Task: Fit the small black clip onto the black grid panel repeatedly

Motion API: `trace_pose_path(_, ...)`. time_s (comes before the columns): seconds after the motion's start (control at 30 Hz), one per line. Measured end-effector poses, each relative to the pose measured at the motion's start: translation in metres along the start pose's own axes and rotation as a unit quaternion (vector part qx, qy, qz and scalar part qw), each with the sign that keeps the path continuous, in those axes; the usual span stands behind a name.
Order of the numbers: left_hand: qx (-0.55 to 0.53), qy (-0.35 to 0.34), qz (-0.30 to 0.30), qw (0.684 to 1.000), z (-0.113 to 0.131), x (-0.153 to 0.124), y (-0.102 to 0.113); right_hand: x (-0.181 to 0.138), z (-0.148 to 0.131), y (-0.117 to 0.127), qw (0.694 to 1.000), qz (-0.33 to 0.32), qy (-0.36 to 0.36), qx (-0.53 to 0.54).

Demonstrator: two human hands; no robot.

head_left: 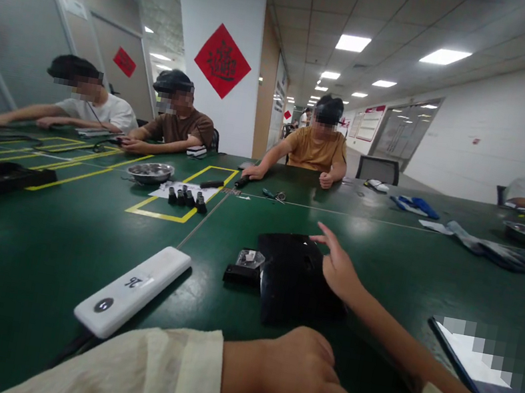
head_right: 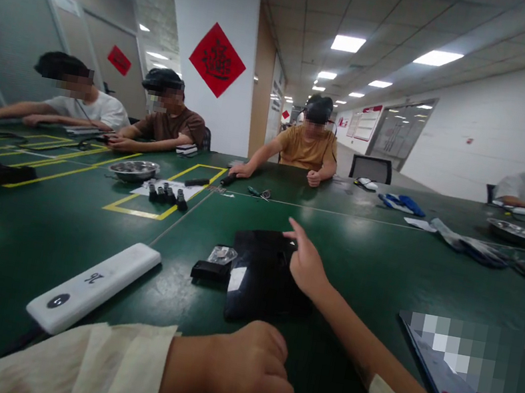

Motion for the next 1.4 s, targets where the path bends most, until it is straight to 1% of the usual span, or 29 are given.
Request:
trace_pose_path(0.03, -0.002, -0.016, -0.003, 1.000, 0.005, 0.001, 0.001, 0.000, -0.023, -0.007, 0.999, -0.017, 0.035, -0.004)
trace_pose_path(0.1, -0.004, -0.052, -0.021, 0.998, 0.016, 0.002, 0.002, 0.000, -0.065, -0.033, 0.991, -0.090, 0.098, -0.032)
trace_pose_path(0.17, 0.000, -0.083, -0.045, 0.996, 0.025, 0.003, 0.001, -0.001, -0.100, -0.064, 0.969, -0.169, 0.158, -0.086)
trace_pose_path(0.2, 0.003, -0.092, -0.055, 0.994, 0.028, 0.003, 0.000, -0.001, -0.112, -0.077, 0.958, -0.193, 0.179, -0.114)
trace_pose_path(0.27, 0.006, -0.092, -0.068, 0.993, 0.028, 0.003, -0.002, 0.001, -0.126, -0.097, 0.940, -0.214, 0.206, -0.166)
trace_pose_path(0.33, 0.000, -0.077, -0.068, 0.995, 0.023, 0.004, -0.004, 0.004, -0.133, -0.111, 0.927, -0.219, 0.227, -0.203)
trace_pose_path(0.4, -0.005, -0.063, -0.059, 0.996, 0.018, 0.004, -0.005, 0.006, -0.137, -0.120, 0.918, -0.227, 0.245, -0.214)
trace_pose_path(0.43, -0.006, -0.060, -0.053, 0.997, 0.016, 0.004, -0.006, 0.007, -0.139, -0.120, 0.917, -0.233, 0.251, -0.203)
trace_pose_path(0.47, -0.005, -0.059, -0.046, 0.997, 0.015, 0.003, -0.006, 0.009, -0.139, -0.119, 0.919, -0.241, 0.253, -0.180)
trace_pose_path(0.53, -0.004, -0.057, -0.031, 0.998, 0.014, 0.003, -0.005, 0.016, -0.139, -0.106, 0.929, -0.257, 0.244, -0.110)
trace_pose_path(0.6, -0.002, -0.052, -0.015, 0.999, 0.013, 0.002, -0.003, 0.028, -0.130, -0.086, 0.939, -0.276, 0.202, -0.021)
trace_pose_path(0.63, 0.001, -0.050, -0.007, 0.999, 0.013, 0.002, -0.001, 0.034, -0.121, -0.076, 0.942, -0.292, 0.167, 0.024)
trace_pose_path(0.7, 0.008, -0.049, 0.012, 0.999, 0.013, 0.001, 0.003, 0.043, -0.097, -0.057, 0.935, -0.329, 0.076, 0.105)
trace_pose_path(0.77, 0.015, -0.056, 0.026, 0.998, 0.015, 0.000, 0.006, 0.046, -0.071, -0.038, 0.926, -0.343, -0.012, 0.158)
trace_pose_path(0.83, 0.022, -0.068, 0.030, 0.997, 0.018, -0.001, 0.006, 0.046, -0.045, -0.019, 0.923, -0.332, -0.088, 0.174)
trace_pose_path(0.87, 0.026, -0.072, 0.032, 0.997, 0.019, -0.001, 0.006, 0.044, -0.032, -0.011, 0.924, -0.323, -0.124, 0.162)
trace_pose_path(0.97, 0.037, -0.071, 0.038, 0.996, 0.020, -0.002, 0.003, 0.040, -0.002, 0.013, 0.934, -0.284, -0.206, 0.062)
trace_pose_path(1.03, 0.038, -0.063, 0.038, 0.997, 0.018, -0.003, 0.001, 0.040, 0.004, 0.021, 0.938, -0.268, -0.221, 0.012)
trace_pose_path(1.1, 0.035, -0.057, 0.039, 0.997, 0.017, -0.003, 0.000, 0.041, 0.003, 0.020, 0.940, -0.267, -0.215, 0.008)
trace_pose_path(1.2, 0.027, -0.057, 0.060, 0.996, 0.017, -0.004, 0.004, 0.043, -0.003, 0.017, 0.943, -0.264, -0.201, 0.005)
trace_pose_path(1.3, 0.023, -0.060, 0.078, 0.995, 0.018, -0.005, 0.010, 0.046, -0.009, 0.015, 0.950, -0.259, -0.176, -0.016)
trace_pose_path(1.4, 0.024, -0.054, 0.075, 0.995, 0.017, -0.004, 0.011, 0.048, -0.015, 0.014, 0.953, -0.263, -0.140, -0.047)
Point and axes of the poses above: each hand's wrist, its own x-axis towards the middle knuckle, its own y-axis out of the back of the hand, z = x × y, the point moved 10 cm from there along x, towards the middle knuckle, and after that the axes turned 8 degrees about -z, right-handed, at the moved point
